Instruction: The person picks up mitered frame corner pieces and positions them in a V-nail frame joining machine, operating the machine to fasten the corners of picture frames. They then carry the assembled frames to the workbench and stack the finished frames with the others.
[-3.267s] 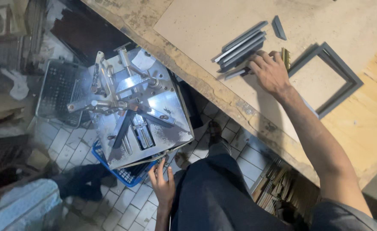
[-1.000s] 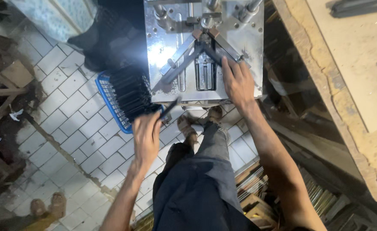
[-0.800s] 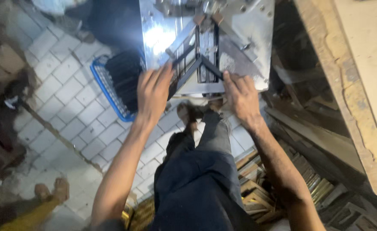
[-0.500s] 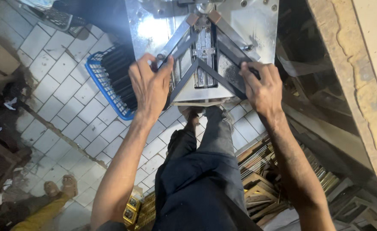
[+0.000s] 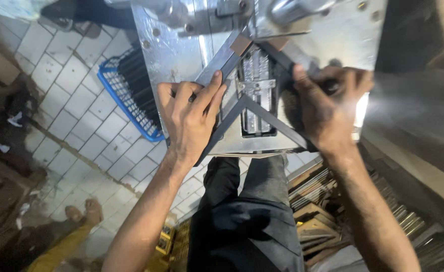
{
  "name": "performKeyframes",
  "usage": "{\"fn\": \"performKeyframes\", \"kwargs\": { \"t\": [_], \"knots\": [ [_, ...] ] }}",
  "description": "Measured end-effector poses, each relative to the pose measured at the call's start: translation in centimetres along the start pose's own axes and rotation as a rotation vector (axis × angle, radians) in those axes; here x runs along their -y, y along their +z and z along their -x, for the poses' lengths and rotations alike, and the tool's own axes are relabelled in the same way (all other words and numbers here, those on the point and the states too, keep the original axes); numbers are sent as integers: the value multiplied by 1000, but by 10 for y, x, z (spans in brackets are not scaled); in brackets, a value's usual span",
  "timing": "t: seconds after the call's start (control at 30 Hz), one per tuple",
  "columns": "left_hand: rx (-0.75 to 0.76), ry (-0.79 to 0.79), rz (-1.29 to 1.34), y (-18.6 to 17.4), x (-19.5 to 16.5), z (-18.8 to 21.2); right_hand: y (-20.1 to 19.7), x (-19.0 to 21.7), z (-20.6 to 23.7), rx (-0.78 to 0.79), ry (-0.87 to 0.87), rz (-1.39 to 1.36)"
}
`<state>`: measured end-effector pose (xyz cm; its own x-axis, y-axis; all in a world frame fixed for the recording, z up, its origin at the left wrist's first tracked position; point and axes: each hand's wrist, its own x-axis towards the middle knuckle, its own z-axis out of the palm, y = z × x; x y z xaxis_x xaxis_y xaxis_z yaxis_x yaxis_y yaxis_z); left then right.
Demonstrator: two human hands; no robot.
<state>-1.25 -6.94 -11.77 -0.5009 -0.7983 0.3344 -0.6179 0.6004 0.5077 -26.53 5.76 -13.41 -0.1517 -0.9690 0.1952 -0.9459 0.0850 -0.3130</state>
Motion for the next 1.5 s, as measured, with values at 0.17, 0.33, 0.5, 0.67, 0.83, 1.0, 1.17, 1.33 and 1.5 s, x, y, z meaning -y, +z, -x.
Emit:
{"fn": "performKeyframes", "kwargs": {
  "t": [0.17, 0.33, 0.5, 0.67, 0.83, 1.0, 1.17, 1.33, 1.5],
  "knots": [
    [4, -8, -12, 3, 2, 5, 4, -3, 11, -15, 5, 21],
    [26, -18, -6, 2, 0, 8, 3, -2, 9, -14, 6, 16],
    [14, -11, -5, 3, 1, 9, 3, -3, 8, -22, -7, 41],
    [17, -2, -13, 6, 5, 13, 2, 0, 5, -10, -23, 88],
    [17, -18, 5, 9, 7, 15, -2, 5, 4, -16, -71, 170],
    [10, -21, -12, 11, 7, 16, 0, 3, 8, 39, 1, 133],
    [4, -23, 12, 11, 3, 13, 19, -4, 6, -144, -73, 173],
    [-14, -30, 22, 7, -1, 6, 18, -8, 9, -73, -45, 164],
    [-11, -33, 33, 6, -2, 5, 7, -4, 10, -41, -48, 157]
  ]
}}
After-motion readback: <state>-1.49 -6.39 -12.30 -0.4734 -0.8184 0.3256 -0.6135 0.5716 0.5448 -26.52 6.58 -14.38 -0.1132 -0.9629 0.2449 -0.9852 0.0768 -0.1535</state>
